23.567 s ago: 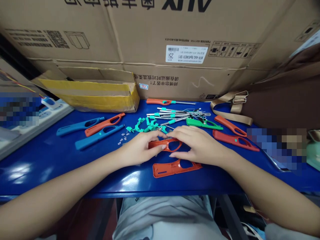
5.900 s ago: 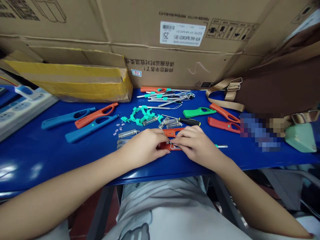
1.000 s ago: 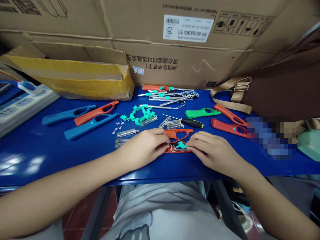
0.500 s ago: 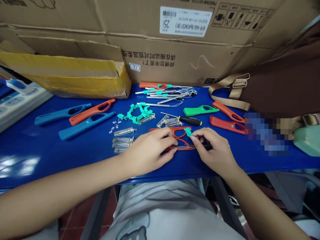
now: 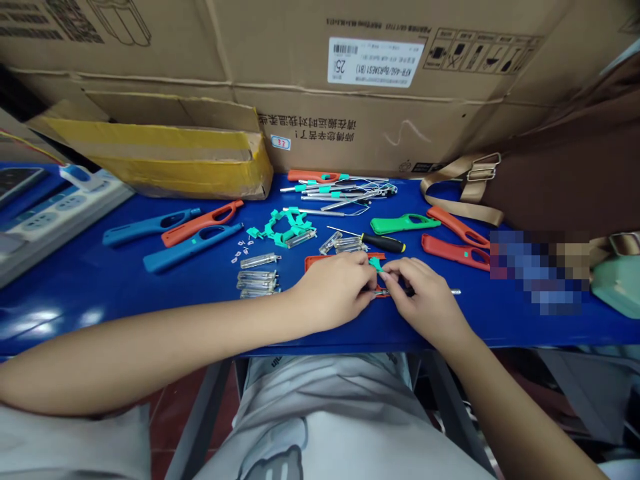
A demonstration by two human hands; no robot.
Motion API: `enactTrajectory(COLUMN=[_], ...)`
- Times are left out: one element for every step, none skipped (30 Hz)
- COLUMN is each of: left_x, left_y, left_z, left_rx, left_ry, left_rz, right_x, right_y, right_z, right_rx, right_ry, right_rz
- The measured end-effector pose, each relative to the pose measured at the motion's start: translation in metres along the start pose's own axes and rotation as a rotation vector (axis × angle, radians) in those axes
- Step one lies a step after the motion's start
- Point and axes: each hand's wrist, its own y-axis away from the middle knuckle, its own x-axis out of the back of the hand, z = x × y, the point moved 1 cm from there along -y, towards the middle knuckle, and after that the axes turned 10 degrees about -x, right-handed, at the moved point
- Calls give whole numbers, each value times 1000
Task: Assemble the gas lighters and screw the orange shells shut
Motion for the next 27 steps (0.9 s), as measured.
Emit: enactTrajectory(left_x=[1, 3, 4, 5, 5, 6, 6, 6, 5, 5, 5, 5, 6, 6, 7, 7, 8, 8, 8, 8, 7, 7, 6, 5, 4, 2, 0], left_y=[-1, -2, -3, -5, -6, -7, -8, -9, -9, -10, -10, -11, -11, -11, -12, -12, -12, -13, -13, -13, -12, -11, -10, -9, -7, -4, -1], left_z=[0, 0, 0, 0, -1, -1, -2, -3, -4, -5, -6, -6, -6, -6, -5, -4, -3, -2, -2, -1, 0, 2, 3, 5, 6, 8, 10], left_rx=[20, 34, 45, 55, 63, 70, 78, 85, 93, 99, 104, 107, 106, 102, 97, 90, 84, 79, 75, 71, 68, 67, 63, 52, 32, 0, -40], left_ry=[7, 11, 13, 18, 24, 33, 42, 53, 65, 77, 87, 94, 100, 106, 110, 114, 117, 118, 119, 119, 118, 121, 120, 110, 86, 40, -24], left_rz=[-4, -7, -9, -12, -16, -22, -28, -34, -41, -46, -49, -48, -44, -38, -30, -21, -11, -1, 9, 18, 24, 27, 29, 28, 26, 24, 20], right_x=[0, 0, -1, -1, -1, -1, -1, -1, -1, -1, -1, -2, -2, -2, -2, -2, -2, -2, -2, -2, -2, -2, -2, -2, -2, -2, -2], right_y=[0, 0, 0, 0, 0, 1, 1, 1, 1, 1, 1, 1, 1, 0, 0, 0, 0, -1, -1, -1, -1, -1, 0, 0, 0, 0, 0], right_z=[0, 0, 1, 1, 1, 1, 1, 2, 2, 1, 1, 1, 1, 1, 1, 1, 1, 1, 1, 1, 1, 1, 1, 1, 1, 1, 1], right_rx=[-3, -5, -6, -7, -8, -9, -12, -16, -21, -25, -28, -30, -30, -29, -28, -27, -27, -27, -29, -31, -33, -36, -38, -38, -39, -39, -38], right_ry=[-2, -4, -6, -9, -12, -13, -12, -9, -8, -8, -9, -11, -13, -14, -15, -17, -20, -20, -18, -13, -7, -2, 1, 2, 2, 2, 2], right_rz=[-2, -3, -2, -1, -1, 0, 1, 1, 2, 3, 3, 3, 2, 3, 4, 6, 7, 8, 8, 7, 6, 6, 6, 7, 9, 11, 11])
